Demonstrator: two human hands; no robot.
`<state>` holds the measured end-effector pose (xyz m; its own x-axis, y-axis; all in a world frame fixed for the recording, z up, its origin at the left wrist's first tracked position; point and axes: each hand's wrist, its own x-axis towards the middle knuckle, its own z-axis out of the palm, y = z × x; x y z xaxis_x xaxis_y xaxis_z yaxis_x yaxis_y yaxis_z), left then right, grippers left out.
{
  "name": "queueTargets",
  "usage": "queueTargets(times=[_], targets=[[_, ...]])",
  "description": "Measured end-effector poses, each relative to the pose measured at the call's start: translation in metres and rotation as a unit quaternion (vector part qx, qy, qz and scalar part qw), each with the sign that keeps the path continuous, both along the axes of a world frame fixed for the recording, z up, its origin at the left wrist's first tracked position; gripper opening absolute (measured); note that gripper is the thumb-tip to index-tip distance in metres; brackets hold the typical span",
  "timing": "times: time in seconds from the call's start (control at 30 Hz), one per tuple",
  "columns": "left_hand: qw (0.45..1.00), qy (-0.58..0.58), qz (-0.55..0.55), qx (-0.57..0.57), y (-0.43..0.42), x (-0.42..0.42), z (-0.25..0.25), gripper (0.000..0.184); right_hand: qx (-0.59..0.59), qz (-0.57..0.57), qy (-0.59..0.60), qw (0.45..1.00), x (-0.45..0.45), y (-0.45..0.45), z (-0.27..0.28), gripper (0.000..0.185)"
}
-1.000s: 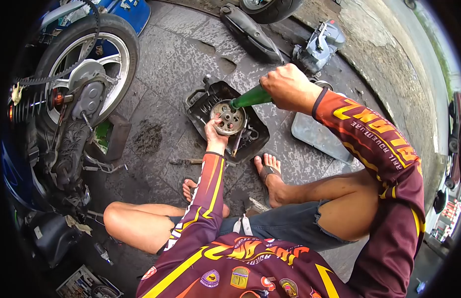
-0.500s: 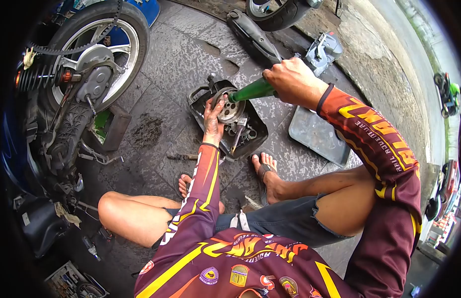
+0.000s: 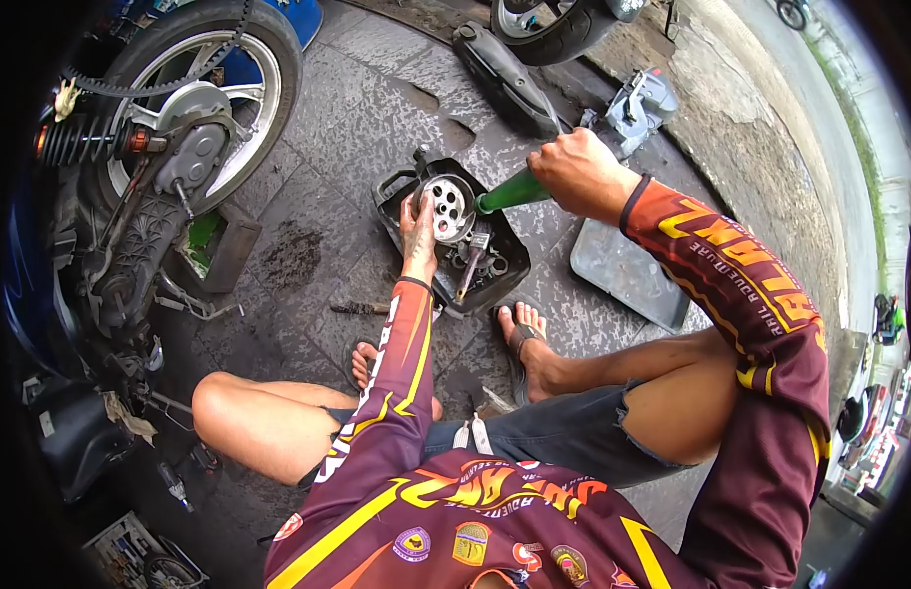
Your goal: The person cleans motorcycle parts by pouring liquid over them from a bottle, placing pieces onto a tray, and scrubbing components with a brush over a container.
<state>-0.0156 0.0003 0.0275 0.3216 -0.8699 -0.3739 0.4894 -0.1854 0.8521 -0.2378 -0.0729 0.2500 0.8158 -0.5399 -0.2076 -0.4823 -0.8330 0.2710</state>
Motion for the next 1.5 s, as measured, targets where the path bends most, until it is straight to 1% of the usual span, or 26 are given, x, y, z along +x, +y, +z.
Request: queueTargets(times=[0.03,0.2,0.27,0.3,0.33,0.4,0.43,0.53,0.57,0.67,0.7,0.73,0.8,0.93,1.03,1.1,1.13,1.23,1.37,1.43,1.5], targets=[[1.0,0.019,0.019,0.014,0.0,-0.001,0.0,0.033,-0.004,-0.004,0.009,1.0,-0.001,-0.001,-0.001,0.011],[0.997,0.043,0.03,0.058,0.0,0.003,-0.015,0.033,-0.019,-0.022,0.015,0.999,-0.004,-0.007,-0.007,0.013],[0.998,0.003,-0.015,0.063,0.001,0.007,-0.021,0.034,-0.032,-0.036,0.016,0.999,-0.002,-0.01,-0.008,0.014],[0.997,0.032,-0.001,0.077,0.001,0.008,-0.026,0.039,-0.031,-0.036,0.016,0.999,-0.001,-0.01,-0.007,0.014],[0.996,0.032,-0.001,0.078,0.0,0.011,-0.031,0.039,-0.03,-0.04,0.017,0.999,0.002,-0.011,-0.005,0.015],[0.973,0.192,-0.026,0.127,-0.001,0.017,-0.034,0.045,-0.029,-0.042,0.018,0.999,0.005,-0.012,-0.004,0.015],[0.962,0.23,-0.045,0.136,-0.002,0.016,-0.033,0.049,-0.025,-0.044,0.019,0.999,0.007,-0.012,-0.007,0.014],[0.955,0.245,-0.036,0.163,0.001,0.007,-0.022,0.054,-0.018,-0.038,0.019,0.999,0.013,-0.013,-0.009,0.013],[0.961,0.215,-0.028,0.172,0.003,0.002,-0.017,0.06,-0.015,-0.034,0.016,0.999,0.015,-0.013,-0.009,0.013],[0.955,0.226,-0.015,0.194,0.005,0.0,-0.022,0.064,-0.016,-0.022,0.017,0.999,0.015,-0.011,-0.008,0.012],[0.959,0.212,-0.024,0.186,0.006,0.0,-0.026,0.068,-0.017,-0.021,0.018,0.999,0.015,-0.011,-0.008,0.012],[0.959,0.212,-0.024,0.184,0.005,0.001,-0.03,0.068,-0.019,-0.018,0.008,1.0,0.014,-0.012,-0.008,0.011],[0.944,0.269,-0.039,0.19,0.006,0.004,-0.033,0.063,-0.021,-0.014,-0.001,1.0,0.015,-0.012,-0.008,0.011],[0.942,0.279,-0.041,0.18,0.008,0.003,-0.03,0.061,-0.017,-0.019,-0.002,1.0,0.019,-0.013,-0.004,0.01],[0.939,0.294,-0.026,0.174,0.007,0.002,-0.03,0.058,-0.013,-0.019,-0.01,1.0,0.02,-0.013,-0.004,0.01],[0.936,0.323,-0.014,0.141,0.007,0.001,-0.027,0.055,-0.012,-0.018,-0.012,1.0,0.02,-0.014,-0.003,0.01],[0.936,0.323,-0.015,0.142,0.007,0.001,-0.024,0.055,-0.014,-0.019,-0.018,1.0,0.02,-0.013,-0.002,0.01],[0.931,0.338,0.017,0.14,0.007,0.0,-0.018,0.048,-0.021,-0.02,-0.03,0.999,0.02,-0.015,0.0,0.01],[0.928,0.353,0.004,0.118,0.009,0.001,-0.025,0.046,-0.022,-0.02,-0.042,0.999,0.023,-0.015,0.007,0.01],[0.922,0.373,-0.011,0.102,0.01,0.0,-0.022,0.041,-0.021,-0.021,-0.04,0.999,0.024,-0.014,0.009,0.01],[0.93,0.356,-0.024,0.086,0.009,0.002,-0.024,0.041,-0.024,-0.016,-0.053,0.998,0.024,-0.013,0.01,0.01]])
